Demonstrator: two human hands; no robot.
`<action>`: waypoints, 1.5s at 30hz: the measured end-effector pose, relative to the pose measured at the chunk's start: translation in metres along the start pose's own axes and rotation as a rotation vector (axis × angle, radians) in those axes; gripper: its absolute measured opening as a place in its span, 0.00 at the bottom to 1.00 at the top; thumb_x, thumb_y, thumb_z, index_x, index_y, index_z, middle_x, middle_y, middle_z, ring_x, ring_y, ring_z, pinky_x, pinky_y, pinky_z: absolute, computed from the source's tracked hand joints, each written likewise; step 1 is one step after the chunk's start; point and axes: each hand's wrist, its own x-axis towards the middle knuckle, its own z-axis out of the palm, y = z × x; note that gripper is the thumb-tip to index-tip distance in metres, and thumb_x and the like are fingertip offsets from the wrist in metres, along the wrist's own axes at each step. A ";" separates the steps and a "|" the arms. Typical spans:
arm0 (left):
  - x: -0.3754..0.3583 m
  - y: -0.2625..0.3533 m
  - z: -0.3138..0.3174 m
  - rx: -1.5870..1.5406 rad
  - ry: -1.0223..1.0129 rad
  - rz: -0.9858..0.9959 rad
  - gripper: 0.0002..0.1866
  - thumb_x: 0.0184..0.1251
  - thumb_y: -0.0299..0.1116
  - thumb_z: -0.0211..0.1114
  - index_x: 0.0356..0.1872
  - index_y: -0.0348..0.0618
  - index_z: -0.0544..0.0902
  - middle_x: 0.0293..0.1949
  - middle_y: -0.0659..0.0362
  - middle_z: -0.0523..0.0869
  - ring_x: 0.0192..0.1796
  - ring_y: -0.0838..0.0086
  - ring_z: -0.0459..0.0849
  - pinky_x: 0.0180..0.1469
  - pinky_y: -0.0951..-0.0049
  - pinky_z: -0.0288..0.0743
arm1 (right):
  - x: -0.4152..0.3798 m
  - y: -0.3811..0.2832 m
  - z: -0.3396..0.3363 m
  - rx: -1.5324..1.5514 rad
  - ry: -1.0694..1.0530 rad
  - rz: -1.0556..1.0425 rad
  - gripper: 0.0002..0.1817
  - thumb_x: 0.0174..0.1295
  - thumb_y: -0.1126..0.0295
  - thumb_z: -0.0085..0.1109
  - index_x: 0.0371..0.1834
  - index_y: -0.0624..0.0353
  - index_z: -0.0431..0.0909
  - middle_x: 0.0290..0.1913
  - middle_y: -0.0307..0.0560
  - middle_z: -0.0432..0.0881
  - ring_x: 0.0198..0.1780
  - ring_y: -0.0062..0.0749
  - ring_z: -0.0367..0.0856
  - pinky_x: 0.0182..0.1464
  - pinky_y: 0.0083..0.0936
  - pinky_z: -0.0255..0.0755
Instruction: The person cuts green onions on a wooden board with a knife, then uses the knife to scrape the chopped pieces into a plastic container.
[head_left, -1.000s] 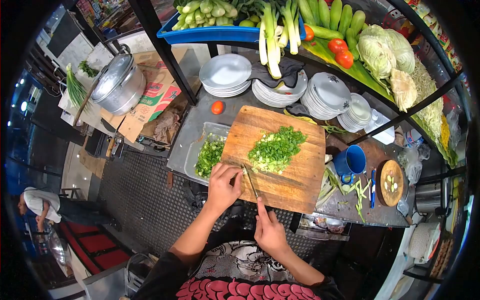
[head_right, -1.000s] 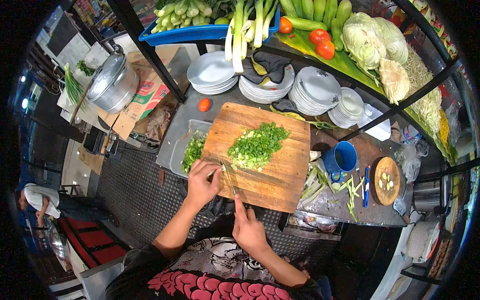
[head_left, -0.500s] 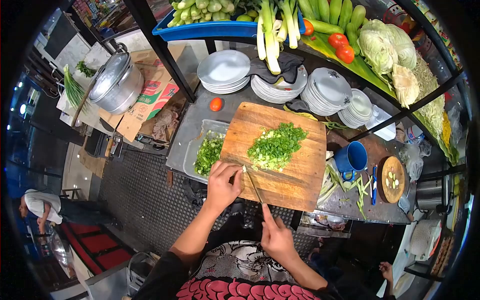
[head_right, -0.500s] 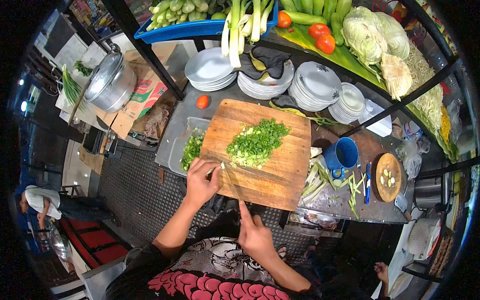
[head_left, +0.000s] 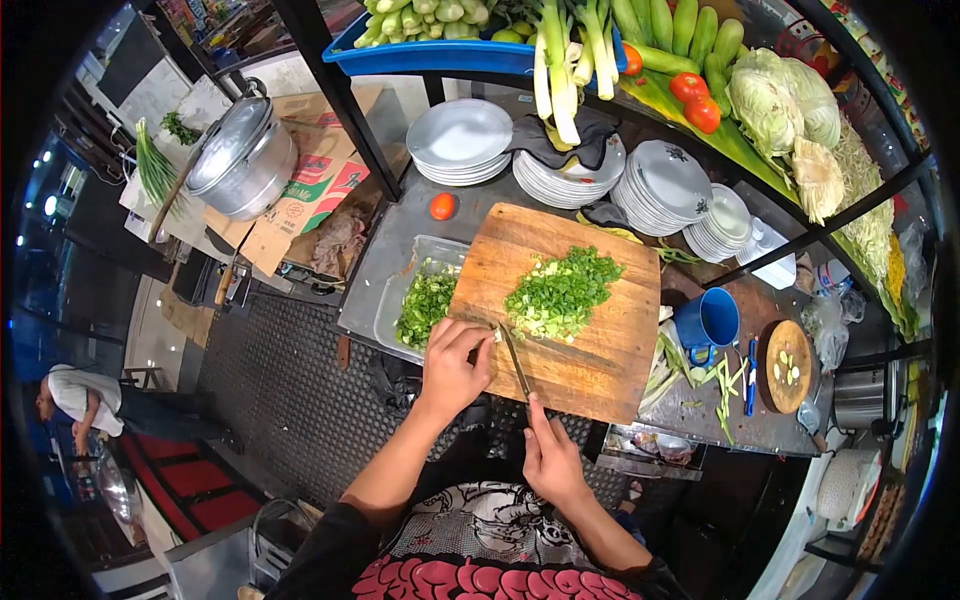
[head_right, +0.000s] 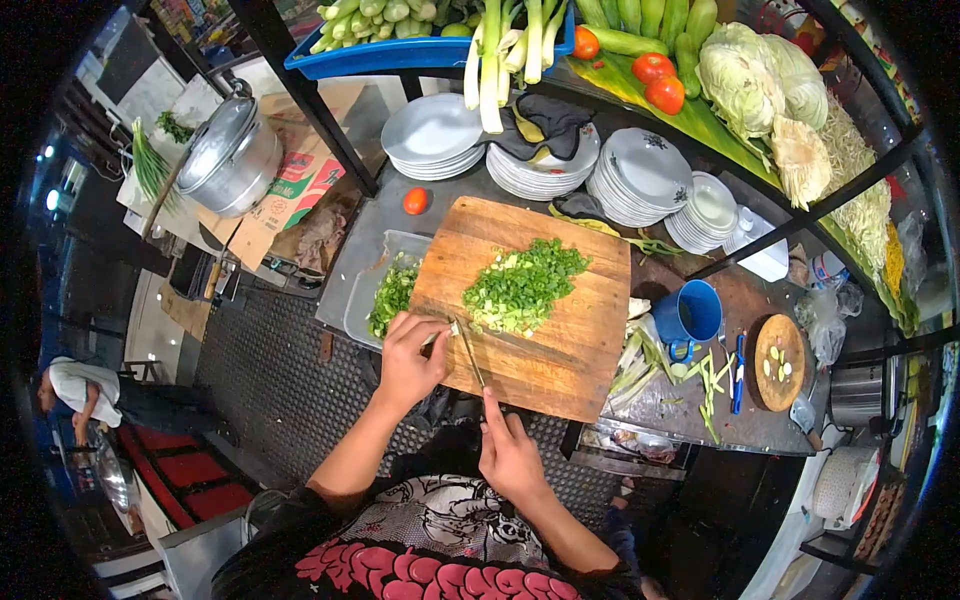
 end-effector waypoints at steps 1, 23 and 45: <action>0.000 0.000 0.000 -0.001 0.001 -0.008 0.04 0.61 0.19 0.74 0.37 0.37 0.90 0.38 0.53 0.91 0.42 0.56 0.85 0.49 0.60 0.79 | 0.001 -0.001 -0.001 -0.004 -0.004 0.001 0.39 0.74 0.74 0.56 0.88 0.48 0.57 0.38 0.61 0.78 0.33 0.63 0.83 0.36 0.53 0.81; 0.002 0.004 0.002 0.023 0.009 -0.016 0.06 0.59 0.18 0.74 0.36 0.37 0.90 0.37 0.52 0.90 0.42 0.55 0.85 0.49 0.60 0.79 | 0.004 -0.004 -0.003 -0.065 -0.012 -0.003 0.41 0.71 0.75 0.59 0.88 0.49 0.58 0.38 0.61 0.80 0.30 0.62 0.84 0.34 0.52 0.83; 0.000 0.002 0.004 0.030 0.009 -0.004 0.04 0.61 0.19 0.74 0.36 0.36 0.89 0.38 0.52 0.90 0.42 0.56 0.85 0.49 0.60 0.79 | -0.024 -0.005 -0.030 0.092 -0.018 0.076 0.37 0.75 0.73 0.56 0.87 0.50 0.61 0.33 0.60 0.78 0.28 0.60 0.82 0.34 0.49 0.78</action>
